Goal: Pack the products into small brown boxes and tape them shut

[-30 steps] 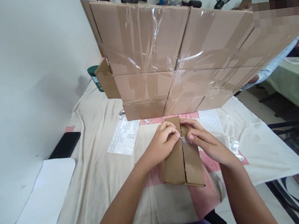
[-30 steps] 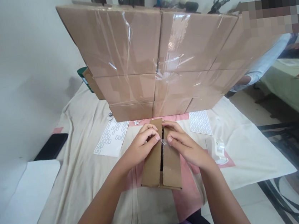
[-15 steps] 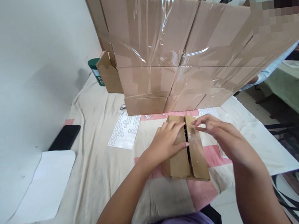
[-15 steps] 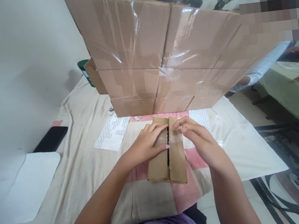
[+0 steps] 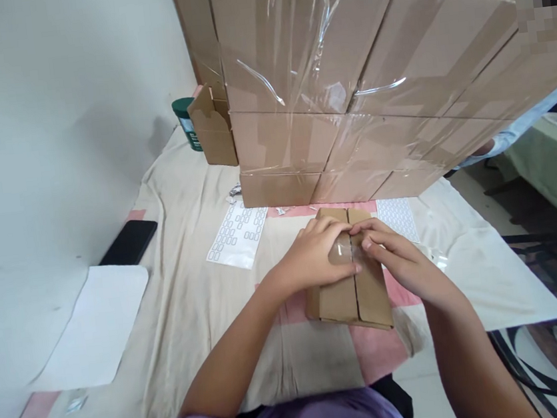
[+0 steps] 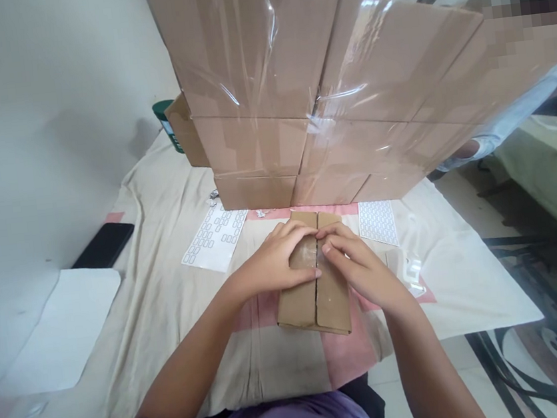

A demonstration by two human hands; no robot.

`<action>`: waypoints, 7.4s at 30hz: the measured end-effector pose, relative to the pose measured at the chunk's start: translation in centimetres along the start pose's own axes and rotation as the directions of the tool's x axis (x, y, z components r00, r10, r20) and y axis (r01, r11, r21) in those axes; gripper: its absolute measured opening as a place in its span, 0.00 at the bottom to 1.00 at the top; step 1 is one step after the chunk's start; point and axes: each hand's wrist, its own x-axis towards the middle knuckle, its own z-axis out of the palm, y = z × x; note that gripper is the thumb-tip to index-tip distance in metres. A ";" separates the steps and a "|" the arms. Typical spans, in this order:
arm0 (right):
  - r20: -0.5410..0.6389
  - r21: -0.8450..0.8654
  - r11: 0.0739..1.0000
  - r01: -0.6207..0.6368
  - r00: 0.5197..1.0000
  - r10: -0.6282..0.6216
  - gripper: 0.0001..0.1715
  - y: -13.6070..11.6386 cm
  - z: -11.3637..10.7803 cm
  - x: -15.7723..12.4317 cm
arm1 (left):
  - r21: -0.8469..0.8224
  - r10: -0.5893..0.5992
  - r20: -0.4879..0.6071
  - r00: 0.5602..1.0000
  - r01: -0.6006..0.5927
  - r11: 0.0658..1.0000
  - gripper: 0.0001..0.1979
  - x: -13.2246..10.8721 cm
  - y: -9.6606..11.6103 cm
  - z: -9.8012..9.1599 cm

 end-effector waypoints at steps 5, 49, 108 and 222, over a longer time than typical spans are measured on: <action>-0.030 -0.042 0.999 -0.017 0.999 0.016 0.21 0.0 0.4 0.0 | -0.111 -0.028 -0.011 1.000 0.027 0.993 0.12 0.0 -0.2 -0.3; 0.003 -0.116 0.991 0.071 0.997 -0.071 0.20 0.0 0.9 0.1 | -0.276 -0.040 -0.050 0.998 0.025 0.961 0.18 0.2 1.2 0.0; -0.031 -0.754 0.583 -0.301 0.904 0.427 0.28 -2.3 -0.5 1.6 | 0.549 -0.248 -0.072 0.966 0.246 0.799 0.07 0.8 3.8 2.2; 0.064 0.731 0.626 -0.273 0.940 0.336 0.26 13.5 2.5 3.7 | 0.586 0.731 0.064 0.679 -0.619 0.523 0.16 5.7 -12.2 7.3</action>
